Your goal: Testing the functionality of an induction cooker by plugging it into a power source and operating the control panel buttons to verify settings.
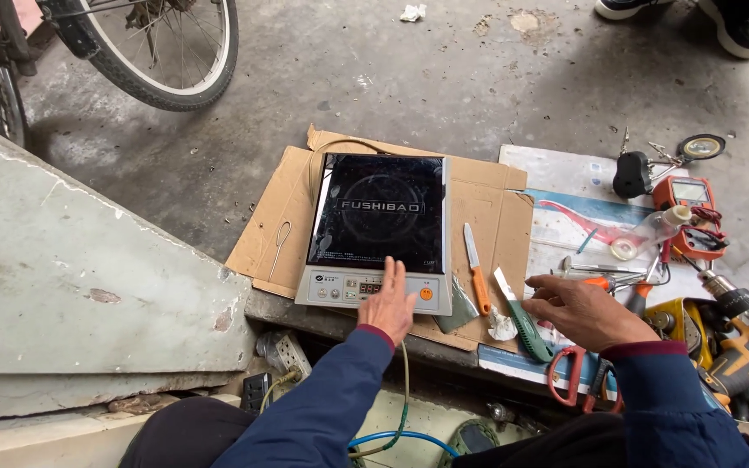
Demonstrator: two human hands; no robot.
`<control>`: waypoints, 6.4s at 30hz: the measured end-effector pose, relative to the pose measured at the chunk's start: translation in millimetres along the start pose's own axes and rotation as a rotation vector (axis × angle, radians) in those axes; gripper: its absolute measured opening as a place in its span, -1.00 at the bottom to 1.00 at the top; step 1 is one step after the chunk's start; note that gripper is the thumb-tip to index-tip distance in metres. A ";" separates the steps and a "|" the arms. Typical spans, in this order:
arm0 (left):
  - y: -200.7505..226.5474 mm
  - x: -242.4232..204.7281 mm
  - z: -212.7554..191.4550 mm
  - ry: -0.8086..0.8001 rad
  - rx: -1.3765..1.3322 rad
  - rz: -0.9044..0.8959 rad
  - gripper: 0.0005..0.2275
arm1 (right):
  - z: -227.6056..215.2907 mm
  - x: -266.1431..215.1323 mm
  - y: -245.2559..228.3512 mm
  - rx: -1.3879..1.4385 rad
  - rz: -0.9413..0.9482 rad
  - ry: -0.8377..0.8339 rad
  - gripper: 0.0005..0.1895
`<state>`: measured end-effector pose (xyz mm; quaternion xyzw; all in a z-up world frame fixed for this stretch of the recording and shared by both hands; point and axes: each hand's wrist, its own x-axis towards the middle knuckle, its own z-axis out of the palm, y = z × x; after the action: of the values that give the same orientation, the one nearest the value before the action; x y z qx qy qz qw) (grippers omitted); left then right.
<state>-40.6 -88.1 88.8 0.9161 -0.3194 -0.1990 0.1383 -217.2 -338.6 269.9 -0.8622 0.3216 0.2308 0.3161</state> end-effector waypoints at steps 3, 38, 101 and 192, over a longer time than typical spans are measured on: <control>37.3 -14.3 -5.3 -0.120 0.033 0.039 -0.29 | 0.1 -0.9 1.1 0.015 -0.008 -0.020 -0.35; 6.3 -78.6 72.8 0.071 0.047 0.058 -0.26 | 8.1 3.2 0.9 -0.058 0.054 -0.022 -0.48; 29.8 -70.1 67.5 -0.018 -0.063 0.144 -0.25 | 20.9 26.4 -22.7 -0.212 0.111 -0.073 -0.36; 38.2 -74.6 68.3 -0.046 0.162 0.134 -0.23 | 13.6 15.6 -16.3 -0.103 -0.057 -0.040 -0.39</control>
<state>-145.3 -77.9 63.7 0.8961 -0.3979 -0.1840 0.0694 -197.8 -325.9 257.5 -0.8813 0.2782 0.2553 0.2842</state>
